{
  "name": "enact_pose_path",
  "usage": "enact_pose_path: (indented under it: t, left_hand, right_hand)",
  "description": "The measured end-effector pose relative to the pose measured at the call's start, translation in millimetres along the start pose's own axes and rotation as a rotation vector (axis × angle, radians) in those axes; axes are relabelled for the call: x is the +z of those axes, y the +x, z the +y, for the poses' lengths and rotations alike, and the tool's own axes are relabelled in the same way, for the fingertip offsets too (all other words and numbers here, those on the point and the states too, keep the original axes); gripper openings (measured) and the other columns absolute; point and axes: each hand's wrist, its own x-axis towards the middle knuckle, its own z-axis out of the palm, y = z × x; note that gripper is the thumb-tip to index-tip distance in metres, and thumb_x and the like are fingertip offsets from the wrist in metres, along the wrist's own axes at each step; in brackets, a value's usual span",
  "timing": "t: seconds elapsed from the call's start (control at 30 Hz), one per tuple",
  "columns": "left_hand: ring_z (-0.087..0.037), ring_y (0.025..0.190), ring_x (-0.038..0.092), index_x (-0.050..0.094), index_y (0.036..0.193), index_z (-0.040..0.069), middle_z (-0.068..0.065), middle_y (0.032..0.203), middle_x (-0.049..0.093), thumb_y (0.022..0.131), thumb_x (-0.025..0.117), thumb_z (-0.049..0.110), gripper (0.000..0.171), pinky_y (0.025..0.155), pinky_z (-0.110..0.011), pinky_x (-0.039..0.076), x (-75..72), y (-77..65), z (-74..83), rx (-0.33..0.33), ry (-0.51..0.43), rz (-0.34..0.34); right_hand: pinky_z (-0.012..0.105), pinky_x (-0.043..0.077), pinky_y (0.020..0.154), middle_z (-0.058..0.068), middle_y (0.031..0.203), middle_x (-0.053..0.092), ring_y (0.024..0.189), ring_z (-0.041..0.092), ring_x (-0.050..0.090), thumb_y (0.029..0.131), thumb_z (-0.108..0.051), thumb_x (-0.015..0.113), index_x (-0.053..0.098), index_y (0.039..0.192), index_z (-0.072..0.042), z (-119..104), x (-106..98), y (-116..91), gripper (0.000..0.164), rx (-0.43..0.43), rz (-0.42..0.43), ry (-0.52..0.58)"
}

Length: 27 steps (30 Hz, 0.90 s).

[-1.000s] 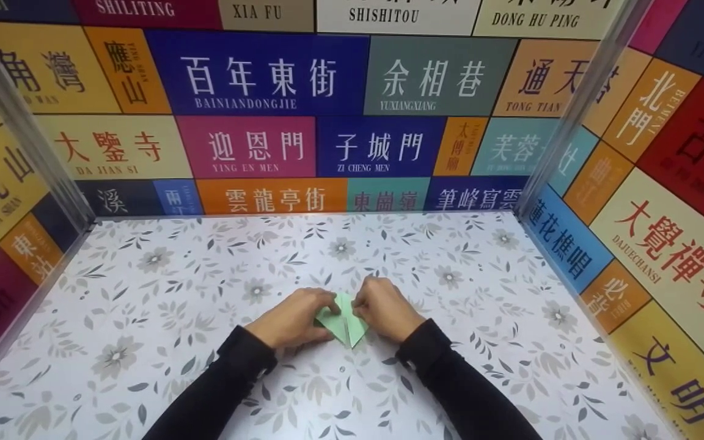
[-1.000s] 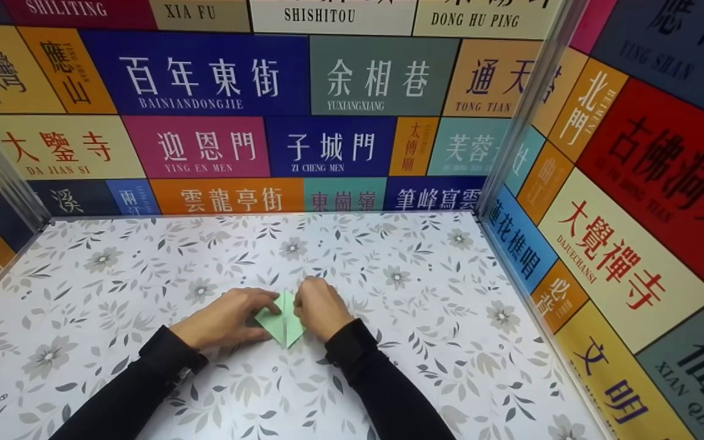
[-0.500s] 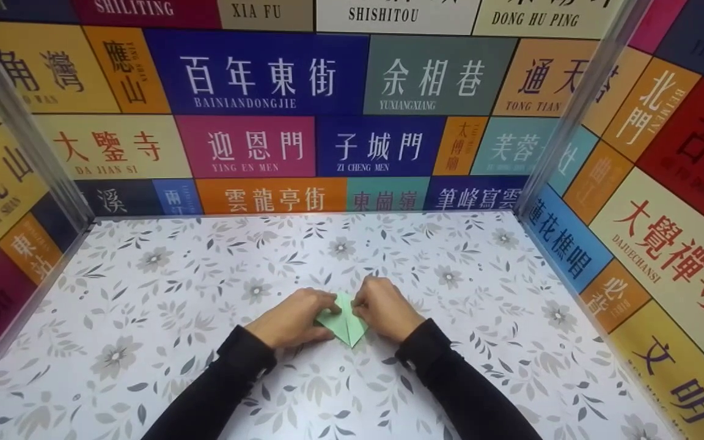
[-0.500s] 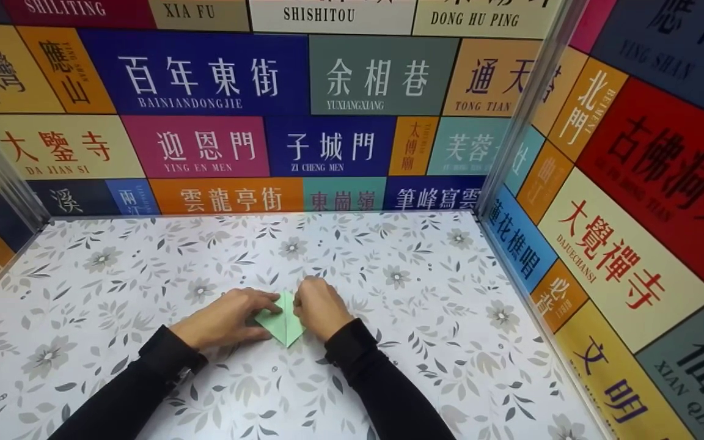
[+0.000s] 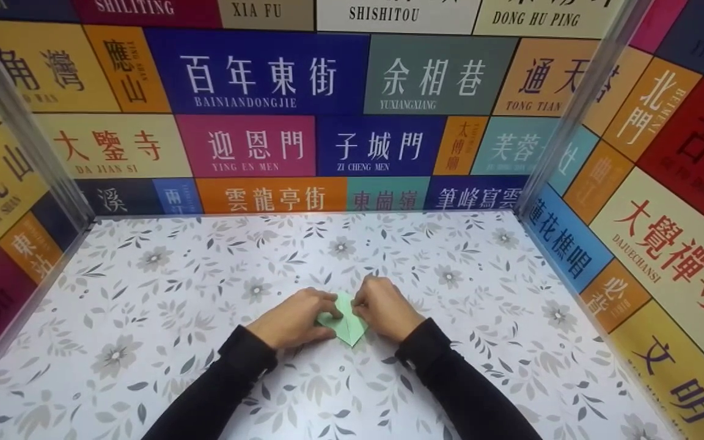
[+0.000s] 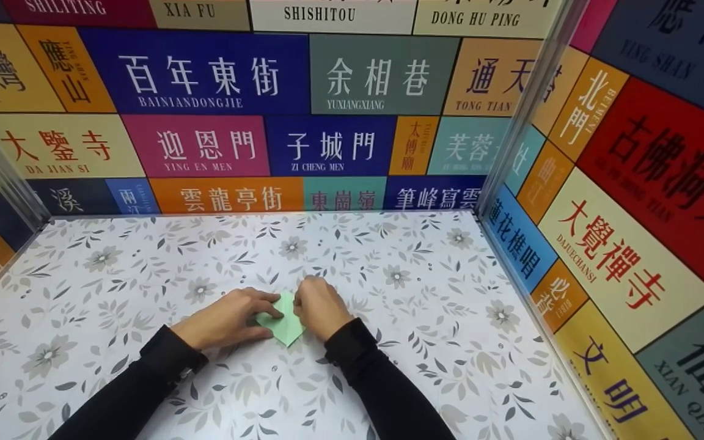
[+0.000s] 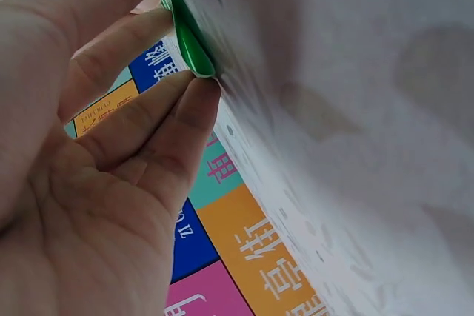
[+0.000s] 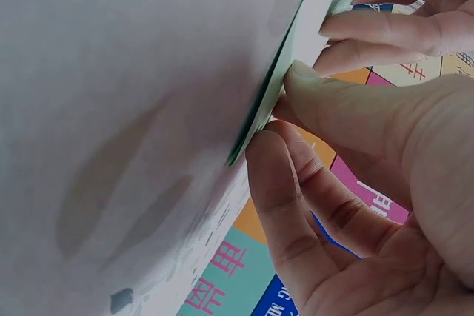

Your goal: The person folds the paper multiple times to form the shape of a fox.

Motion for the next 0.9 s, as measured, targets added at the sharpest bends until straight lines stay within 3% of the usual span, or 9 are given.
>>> enact_pose_path:
  t: [0.33,0.7,0.9]
  left_hand:
    - [-0.045,0.141,0.075,0.088,0.125,0.005,-0.026,0.149,0.078,0.098,0.093,0.015,0.029,0.124,-0.056,0.060,-2.1,-3.5,1.7,0.005,0.007,-0.008]
    - [-0.046,0.151,0.068,0.087,0.136,0.013,-0.026,0.160,0.072,0.100,0.090,0.017,0.036,0.129,-0.057,0.056,-3.6,-4.2,2.2,-0.038,-0.033,-0.046]
    - [-0.046,0.150,0.068,0.087,0.136,0.014,-0.025,0.163,0.070,0.101,0.089,0.018,0.036,0.129,-0.057,0.055,-4.1,-5.1,2.0,-0.028,-0.026,-0.057]
  right_hand:
    - [0.047,0.068,0.084,0.014,0.093,0.077,0.091,0.034,0.077,0.092,0.008,0.088,0.090,0.100,0.001,0.6,1.0,-0.3,0.010,-0.009,0.010,-0.012]
    - [0.049,0.069,0.085,0.015,0.094,0.078,0.092,0.035,0.078,0.092,0.008,0.088,0.090,0.101,0.002,0.5,0.4,-0.8,0.011,-0.011,0.018,-0.011]
    - [0.049,0.068,0.084,0.014,0.094,0.077,0.092,0.034,0.077,0.092,0.007,0.088,0.090,0.101,0.002,0.5,0.4,-0.2,0.011,-0.003,0.012,-0.018]
